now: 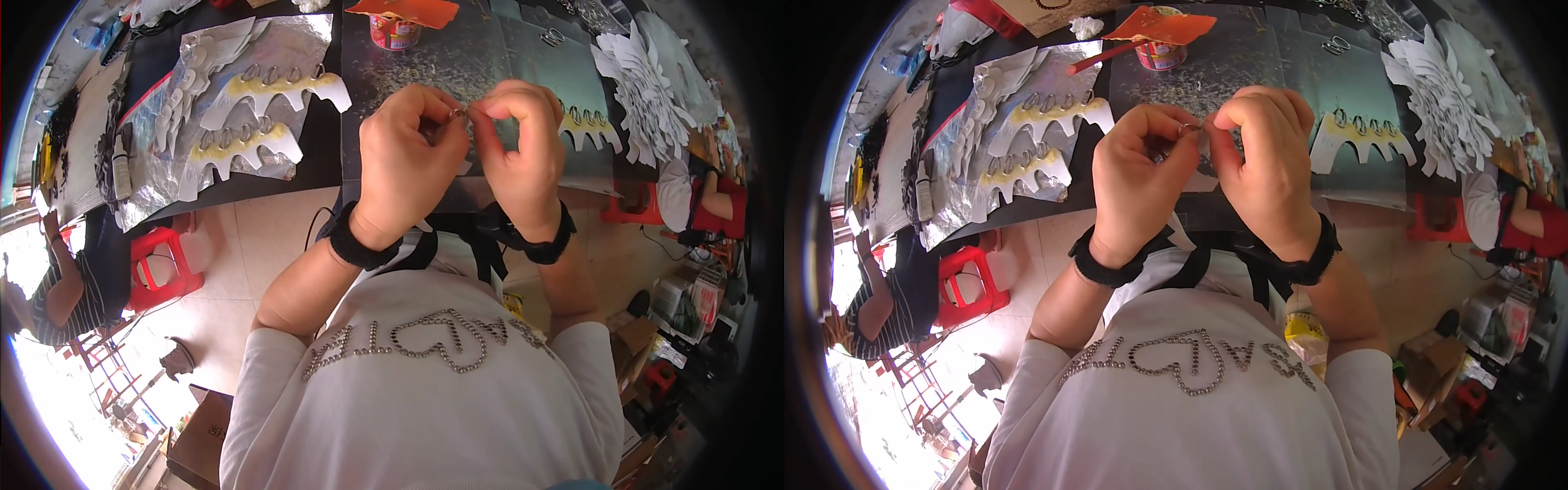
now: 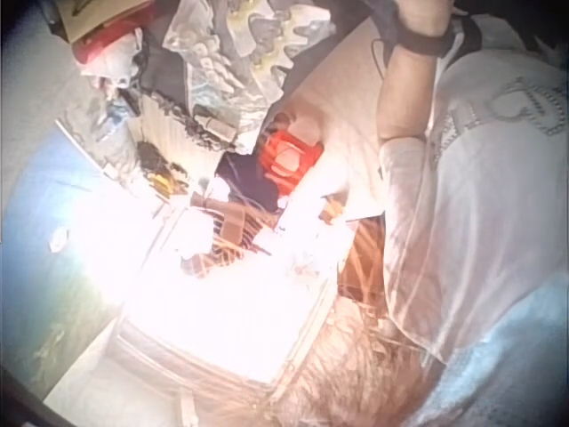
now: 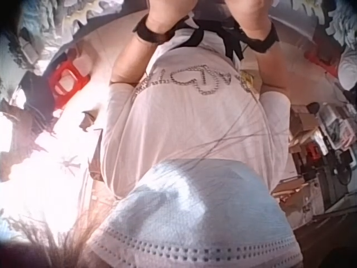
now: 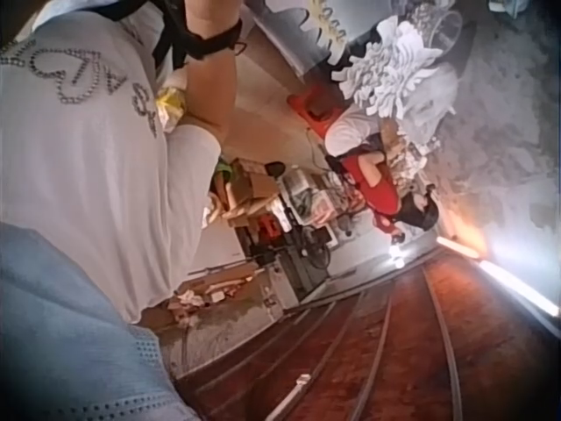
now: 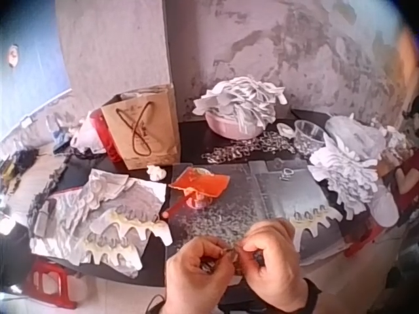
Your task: Manually inserting metal loops into pre-punched holes in a shoe upper component.
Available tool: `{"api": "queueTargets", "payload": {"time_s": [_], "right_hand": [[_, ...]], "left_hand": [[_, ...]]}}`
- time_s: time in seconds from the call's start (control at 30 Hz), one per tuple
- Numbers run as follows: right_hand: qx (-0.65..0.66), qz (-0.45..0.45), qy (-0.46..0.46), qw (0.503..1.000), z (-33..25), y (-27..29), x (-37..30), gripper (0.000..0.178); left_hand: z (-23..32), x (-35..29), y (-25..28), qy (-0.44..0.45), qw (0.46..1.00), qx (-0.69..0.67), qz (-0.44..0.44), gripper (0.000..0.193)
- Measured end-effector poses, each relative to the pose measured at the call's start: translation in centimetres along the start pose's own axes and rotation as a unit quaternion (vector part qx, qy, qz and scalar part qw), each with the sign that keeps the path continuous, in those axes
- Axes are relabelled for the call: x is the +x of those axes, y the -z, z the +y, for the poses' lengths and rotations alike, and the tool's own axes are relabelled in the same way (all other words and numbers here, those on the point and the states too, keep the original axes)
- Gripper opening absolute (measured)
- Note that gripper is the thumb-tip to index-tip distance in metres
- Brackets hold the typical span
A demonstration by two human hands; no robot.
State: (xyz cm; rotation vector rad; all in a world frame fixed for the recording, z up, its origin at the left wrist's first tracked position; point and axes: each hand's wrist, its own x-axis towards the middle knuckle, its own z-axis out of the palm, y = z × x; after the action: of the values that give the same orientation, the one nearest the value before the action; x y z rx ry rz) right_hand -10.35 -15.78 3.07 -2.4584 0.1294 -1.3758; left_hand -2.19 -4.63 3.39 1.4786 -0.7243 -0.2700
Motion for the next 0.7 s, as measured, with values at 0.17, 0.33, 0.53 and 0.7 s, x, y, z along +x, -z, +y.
{"api": "queueTargets", "payload": {"time_s": [0.17,0.33,0.53,0.7], "right_hand": [[0.000,-0.012,-0.010,1.000,-0.4,0.4,0.1,0.035],[0.026,-0.062,-0.076,0.995,-0.8,0.7,1.5,0.026],[0.110,-0.218,-0.102,0.964,-1.1,3.0,4.0,0.006],[0.219,-0.280,-0.274,0.894,-1.4,4.5,5.7,0.011]], "left_hand": [[0.1,-0.1,0.0,0.009,1.000,-0.003,-0.005,0.009],[0.0,0.0,0.5,0.010,1.000,0.001,-0.010,0.009],[3.4,1.8,3.9,0.108,0.981,0.000,-0.160,0.006],[6.4,5.5,5.3,0.114,0.935,0.092,-0.324,0.012]]}}
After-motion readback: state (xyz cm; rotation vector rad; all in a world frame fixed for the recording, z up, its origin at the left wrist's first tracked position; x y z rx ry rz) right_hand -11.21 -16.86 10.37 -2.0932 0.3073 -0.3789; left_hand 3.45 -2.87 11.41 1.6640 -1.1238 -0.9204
